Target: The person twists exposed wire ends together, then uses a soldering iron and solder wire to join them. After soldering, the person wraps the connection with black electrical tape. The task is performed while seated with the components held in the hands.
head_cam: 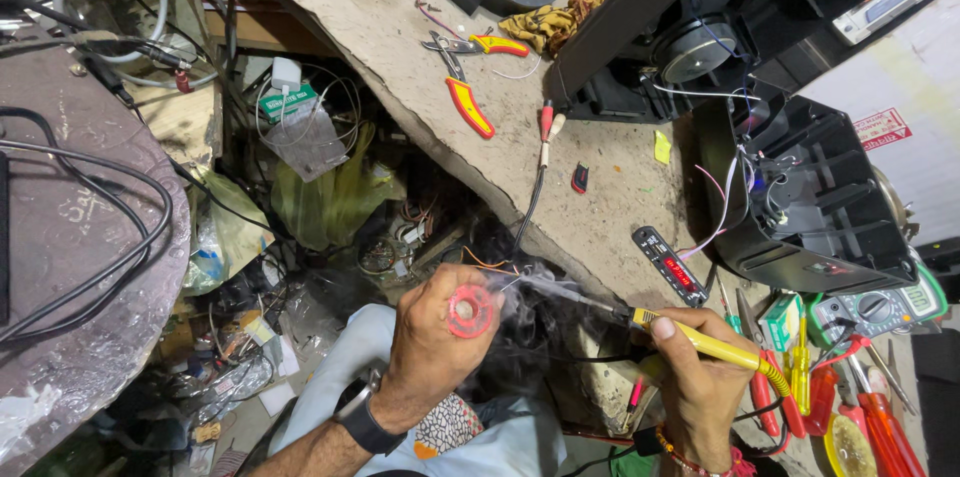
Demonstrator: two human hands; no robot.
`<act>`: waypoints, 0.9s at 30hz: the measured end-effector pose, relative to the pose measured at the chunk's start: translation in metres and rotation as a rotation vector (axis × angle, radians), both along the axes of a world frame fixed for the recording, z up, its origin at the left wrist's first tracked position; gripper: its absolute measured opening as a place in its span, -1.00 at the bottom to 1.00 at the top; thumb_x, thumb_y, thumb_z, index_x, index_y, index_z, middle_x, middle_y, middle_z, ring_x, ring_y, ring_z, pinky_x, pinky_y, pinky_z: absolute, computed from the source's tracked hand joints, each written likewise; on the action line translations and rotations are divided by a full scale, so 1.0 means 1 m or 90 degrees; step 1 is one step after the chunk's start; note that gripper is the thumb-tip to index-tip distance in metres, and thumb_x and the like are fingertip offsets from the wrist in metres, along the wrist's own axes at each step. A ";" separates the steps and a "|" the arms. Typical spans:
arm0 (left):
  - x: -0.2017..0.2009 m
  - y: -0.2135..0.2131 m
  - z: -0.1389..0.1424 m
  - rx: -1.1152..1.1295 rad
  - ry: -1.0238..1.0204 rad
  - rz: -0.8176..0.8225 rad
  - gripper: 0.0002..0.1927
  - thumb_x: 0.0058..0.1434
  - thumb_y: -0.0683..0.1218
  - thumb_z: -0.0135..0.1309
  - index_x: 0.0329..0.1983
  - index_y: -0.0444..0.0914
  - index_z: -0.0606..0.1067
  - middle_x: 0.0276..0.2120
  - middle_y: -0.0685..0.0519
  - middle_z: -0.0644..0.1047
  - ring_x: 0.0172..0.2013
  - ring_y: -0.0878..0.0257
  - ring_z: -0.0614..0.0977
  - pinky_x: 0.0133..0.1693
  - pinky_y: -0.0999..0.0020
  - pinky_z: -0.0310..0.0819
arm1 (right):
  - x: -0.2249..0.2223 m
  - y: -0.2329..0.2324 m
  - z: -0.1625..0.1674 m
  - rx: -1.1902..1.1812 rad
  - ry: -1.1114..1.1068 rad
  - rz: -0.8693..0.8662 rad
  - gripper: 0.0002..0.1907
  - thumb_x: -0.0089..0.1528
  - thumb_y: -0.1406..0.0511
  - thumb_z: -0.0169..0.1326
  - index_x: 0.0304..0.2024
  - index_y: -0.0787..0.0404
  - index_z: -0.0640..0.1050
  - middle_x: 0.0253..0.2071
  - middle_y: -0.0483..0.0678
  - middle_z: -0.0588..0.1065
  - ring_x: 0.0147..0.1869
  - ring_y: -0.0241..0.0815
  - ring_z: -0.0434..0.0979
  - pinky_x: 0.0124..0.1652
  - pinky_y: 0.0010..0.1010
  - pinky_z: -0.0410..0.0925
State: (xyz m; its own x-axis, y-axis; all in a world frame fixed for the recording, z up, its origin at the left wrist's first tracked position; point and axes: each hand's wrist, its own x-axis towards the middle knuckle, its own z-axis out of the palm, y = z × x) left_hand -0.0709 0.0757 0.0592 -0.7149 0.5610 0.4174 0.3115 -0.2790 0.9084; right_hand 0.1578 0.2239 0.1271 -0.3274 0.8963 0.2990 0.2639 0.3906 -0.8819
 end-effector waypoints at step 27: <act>0.004 -0.003 0.007 0.003 -0.006 -0.011 -0.72 0.08 -0.18 0.34 -0.23 -0.29 0.47 -0.45 0.01 0.60 -0.45 0.17 0.67 -0.39 0.32 0.55 | 0.008 0.002 -0.001 -0.022 0.057 0.004 -0.76 0.22 0.30 0.20 -0.24 0.43 0.60 -0.39 -0.04 0.57 -0.40 -0.37 0.44 -0.36 -0.56 0.29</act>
State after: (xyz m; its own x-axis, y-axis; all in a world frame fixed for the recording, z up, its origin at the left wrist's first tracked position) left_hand -0.0665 0.0729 0.0667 -0.7086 0.5719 0.4132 0.2978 -0.2885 0.9100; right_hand 0.1656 0.2258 0.1264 -0.3068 0.9045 0.2961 0.1806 0.3608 -0.9150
